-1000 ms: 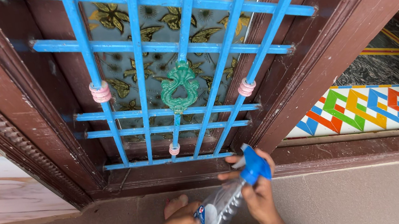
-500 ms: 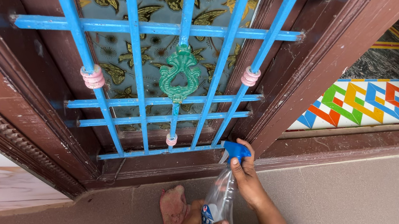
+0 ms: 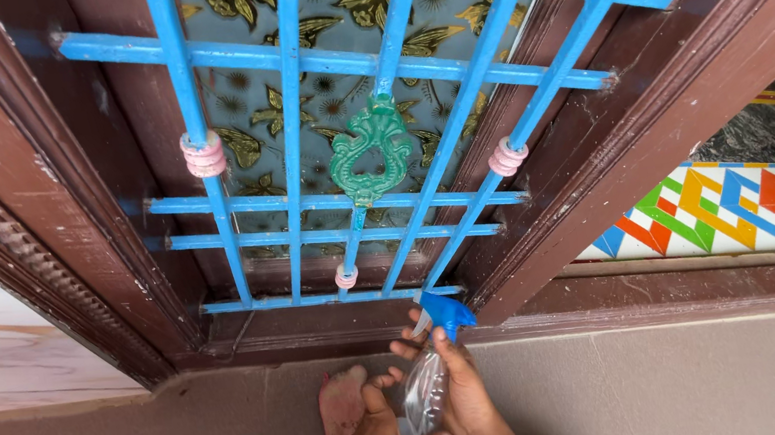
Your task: The person cleans a blue metal door grill using a spray bottle and a cloth, wiping the bars and the surrounding wooden frame.
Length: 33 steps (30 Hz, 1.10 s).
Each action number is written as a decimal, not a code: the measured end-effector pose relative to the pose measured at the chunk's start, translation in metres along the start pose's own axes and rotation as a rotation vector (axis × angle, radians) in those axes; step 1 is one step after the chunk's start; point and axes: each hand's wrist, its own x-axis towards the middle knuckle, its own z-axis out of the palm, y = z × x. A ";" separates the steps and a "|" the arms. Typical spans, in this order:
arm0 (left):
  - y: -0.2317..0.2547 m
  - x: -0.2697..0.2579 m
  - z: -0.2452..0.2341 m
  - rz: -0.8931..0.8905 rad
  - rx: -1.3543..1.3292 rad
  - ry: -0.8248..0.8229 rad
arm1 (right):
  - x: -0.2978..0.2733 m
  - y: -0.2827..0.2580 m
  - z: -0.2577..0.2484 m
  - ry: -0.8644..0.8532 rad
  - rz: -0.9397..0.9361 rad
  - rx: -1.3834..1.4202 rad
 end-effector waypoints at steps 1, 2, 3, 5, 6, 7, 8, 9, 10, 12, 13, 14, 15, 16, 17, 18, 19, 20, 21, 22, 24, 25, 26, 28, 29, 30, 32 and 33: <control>-0.005 0.002 0.000 -0.043 -0.044 -0.030 | -0.001 -0.001 0.001 0.008 0.028 -0.002; -0.010 0.004 0.001 -0.085 -0.088 -0.059 | 0.000 -0.001 0.004 0.013 0.056 -0.005; -0.015 0.006 0.003 -0.120 -0.078 -0.069 | 0.000 0.000 0.006 0.018 0.085 -0.008; -0.027 0.011 0.004 -0.193 -0.053 -0.085 | 0.001 0.001 0.010 0.010 0.099 -0.065; -0.034 0.013 0.007 -0.168 -0.088 -0.082 | 0.001 0.004 0.010 0.008 0.110 -0.093; -0.041 0.016 0.011 -0.143 -0.123 -0.079 | 0.001 0.007 0.009 0.014 0.133 -0.079; -0.048 0.018 0.013 -0.117 -0.157 -0.077 | 0.002 0.010 0.008 0.019 0.155 -0.064; -0.054 0.018 0.014 -0.135 -0.116 -0.107 | 0.003 0.014 0.006 0.025 0.177 -0.049; -0.059 0.019 0.014 -0.151 -0.075 -0.138 | 0.004 0.017 0.004 0.062 0.192 -0.081; -0.065 0.022 0.013 -0.176 -0.003 -0.168 | 0.008 0.023 -0.003 0.136 0.222 -0.144; -0.067 0.023 0.013 -0.186 0.028 -0.166 | 0.012 0.027 -0.007 0.147 0.215 -0.151; -0.070 0.023 0.012 -0.195 0.059 -0.165 | 0.015 0.031 -0.010 0.159 0.208 -0.156; -0.073 0.024 0.011 -0.164 0.058 -0.164 | 0.018 0.035 -0.013 0.171 0.201 -0.162; -0.075 0.026 0.009 -0.133 0.058 -0.162 | 0.021 0.038 -0.015 0.188 0.204 -0.155; -0.076 0.027 0.008 -0.101 0.058 -0.160 | 0.025 0.042 -0.018 0.206 0.207 -0.149; -0.077 0.028 0.007 -0.121 0.021 -0.141 | 0.027 0.045 -0.021 0.224 0.210 -0.142; -0.076 0.032 0.005 -0.140 -0.015 -0.121 | 0.030 0.050 -0.022 0.252 0.212 -0.140; -0.073 0.035 0.002 -0.157 -0.051 -0.102 | 0.033 0.053 -0.023 0.279 0.212 -0.138; -0.070 0.036 0.000 -0.157 -0.044 -0.089 | 0.035 0.054 -0.024 0.306 0.212 -0.136; -0.067 0.035 -0.002 -0.158 -0.038 -0.076 | 0.037 0.054 -0.026 0.294 0.196 -0.125; -0.060 0.031 -0.008 -0.167 0.050 -0.079 | 0.039 0.049 -0.025 0.266 0.167 -0.103; -0.057 0.028 -0.012 -0.175 0.132 -0.094 | 0.038 0.045 -0.023 0.258 0.190 -0.100; -0.053 0.025 -0.015 -0.183 0.215 -0.110 | 0.037 0.039 -0.021 0.251 0.214 -0.097; -0.043 0.021 -0.015 -0.168 0.087 -0.172 | 0.032 0.028 -0.015 0.227 0.272 -0.097; -0.036 0.018 -0.015 -0.159 0.022 -0.204 | 0.028 0.024 -0.013 0.210 0.306 -0.100; -0.029 0.016 -0.013 -0.150 0.046 -0.242 | 0.026 0.021 -0.012 0.192 0.339 -0.106; -0.016 0.008 -0.013 -0.132 0.093 -0.316 | 0.025 0.023 -0.011 0.178 0.306 -0.144; -0.011 0.005 -0.016 -0.134 0.148 -0.309 | 0.026 0.026 -0.013 0.171 0.290 -0.164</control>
